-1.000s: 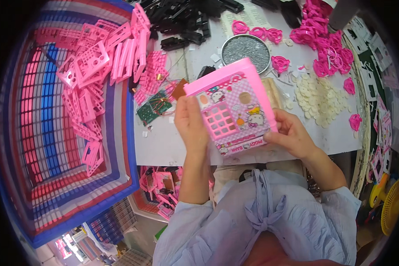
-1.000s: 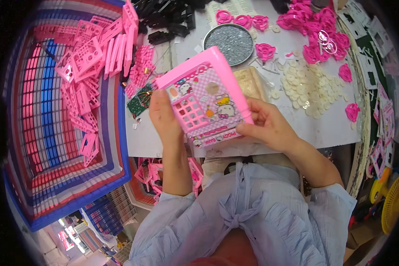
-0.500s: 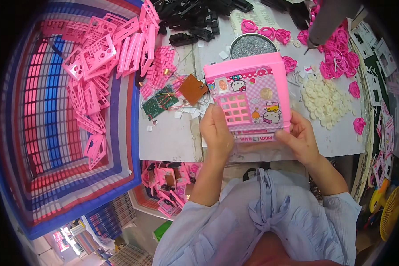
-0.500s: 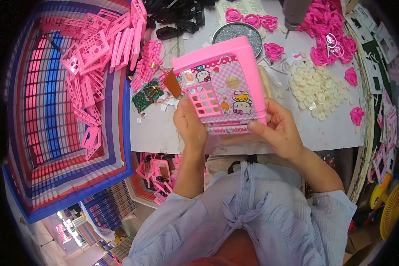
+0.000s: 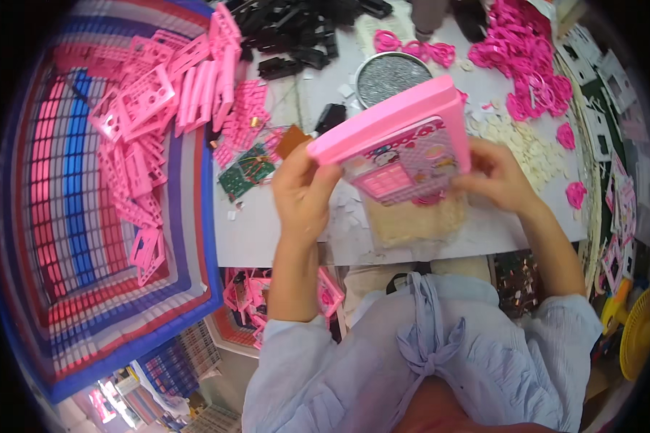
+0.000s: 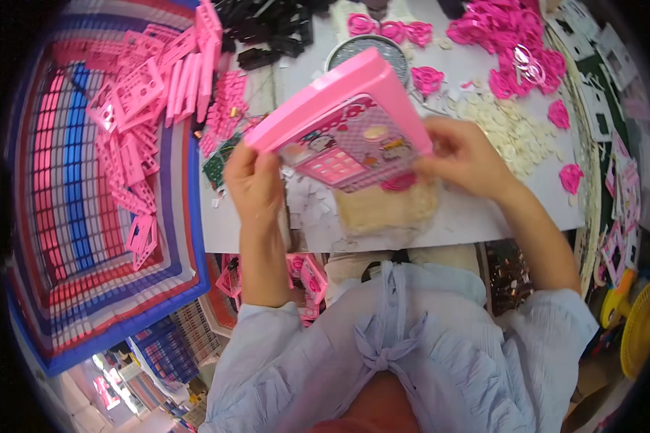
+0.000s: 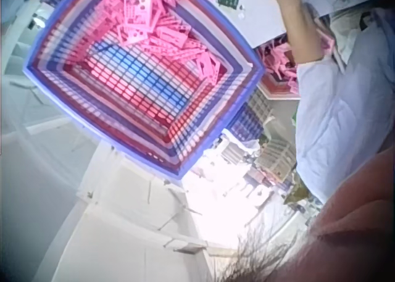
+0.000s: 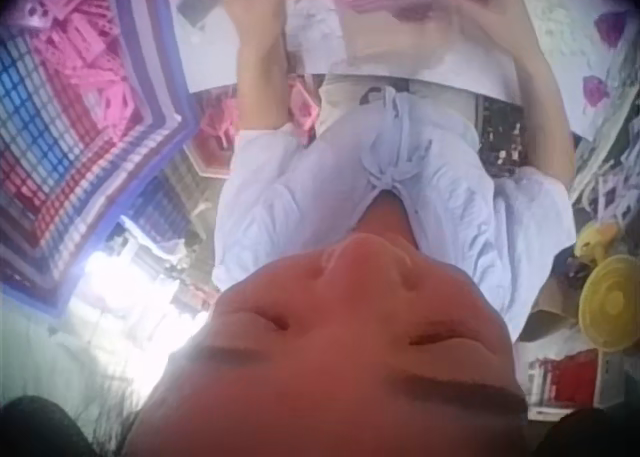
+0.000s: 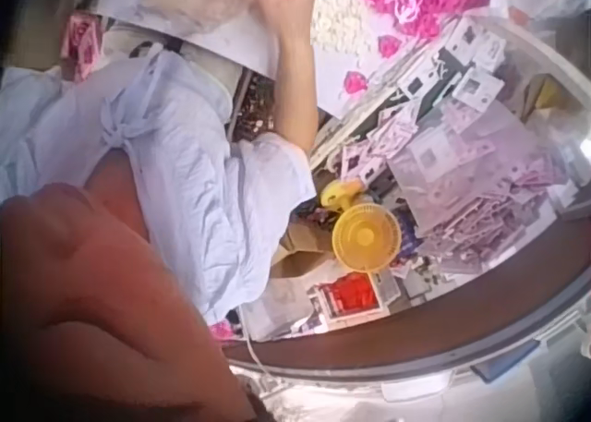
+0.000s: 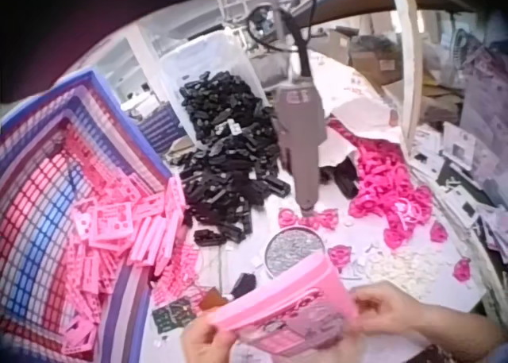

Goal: Assembling components into a pink plastic toy case using an electric screwdriver.

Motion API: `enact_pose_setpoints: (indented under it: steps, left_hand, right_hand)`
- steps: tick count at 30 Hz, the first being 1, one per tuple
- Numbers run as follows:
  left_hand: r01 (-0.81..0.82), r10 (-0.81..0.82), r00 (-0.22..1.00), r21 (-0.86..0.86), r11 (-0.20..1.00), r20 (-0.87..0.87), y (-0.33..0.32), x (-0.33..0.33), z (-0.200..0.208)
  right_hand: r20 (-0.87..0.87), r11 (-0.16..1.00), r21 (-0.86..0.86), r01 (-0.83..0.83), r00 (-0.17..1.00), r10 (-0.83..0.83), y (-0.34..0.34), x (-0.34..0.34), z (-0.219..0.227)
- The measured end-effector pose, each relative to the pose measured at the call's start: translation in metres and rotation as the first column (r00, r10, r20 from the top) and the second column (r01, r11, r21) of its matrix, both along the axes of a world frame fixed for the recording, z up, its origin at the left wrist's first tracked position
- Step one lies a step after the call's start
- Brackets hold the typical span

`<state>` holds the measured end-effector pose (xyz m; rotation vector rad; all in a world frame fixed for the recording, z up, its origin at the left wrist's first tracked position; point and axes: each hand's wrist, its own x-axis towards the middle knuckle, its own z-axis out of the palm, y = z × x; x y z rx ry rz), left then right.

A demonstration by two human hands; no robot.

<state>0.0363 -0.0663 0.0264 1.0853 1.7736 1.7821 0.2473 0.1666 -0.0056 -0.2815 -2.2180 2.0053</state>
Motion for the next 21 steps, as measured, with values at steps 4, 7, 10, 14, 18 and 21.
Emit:
enact_pose_setpoints:
  steps: [4, 7, 10, 14, 18, 21]
  left_hand:
    - [0.312, -0.280, 0.759, -0.049, 0.949, -0.588, 0.001, -0.010, 0.009]
    - [0.301, -0.381, 0.576, -0.246, 0.921, -0.723, -0.012, 0.006, -0.003]
    - [0.248, -0.437, 0.507, -0.359, 0.900, -0.743, -0.032, 0.022, -0.036]
    - [0.286, -0.490, 0.615, -0.405, 0.869, -0.618, -0.036, 0.028, -0.042]
    - [0.244, -0.439, 0.616, -0.372, 0.896, -0.654, -0.036, 0.022, -0.040]
    - [0.240, -0.431, 0.612, -0.363, 0.900, -0.663, -0.033, 0.025, -0.042]
  right_hand:
    - [-0.185, 0.849, 0.515, 0.118, 0.983, -0.024, 0.031, -0.015, -0.011]
    - [-0.266, 0.548, 0.825, 0.141, 0.951, 0.156, 0.042, -0.019, -0.022]
    - [-0.081, 0.627, 0.778, -0.041, 0.983, 0.164, 0.026, -0.004, -0.016]
    - [0.016, 0.498, 0.862, -0.095, 0.987, 0.159, 0.006, 0.002, -0.009]
    - [0.054, 0.469, 0.874, -0.129, 0.984, 0.170, 0.000, -0.015, -0.008]
    - [0.123, 0.448, 0.873, -0.192, 0.976, 0.179, 0.004, -0.014, 0.006]
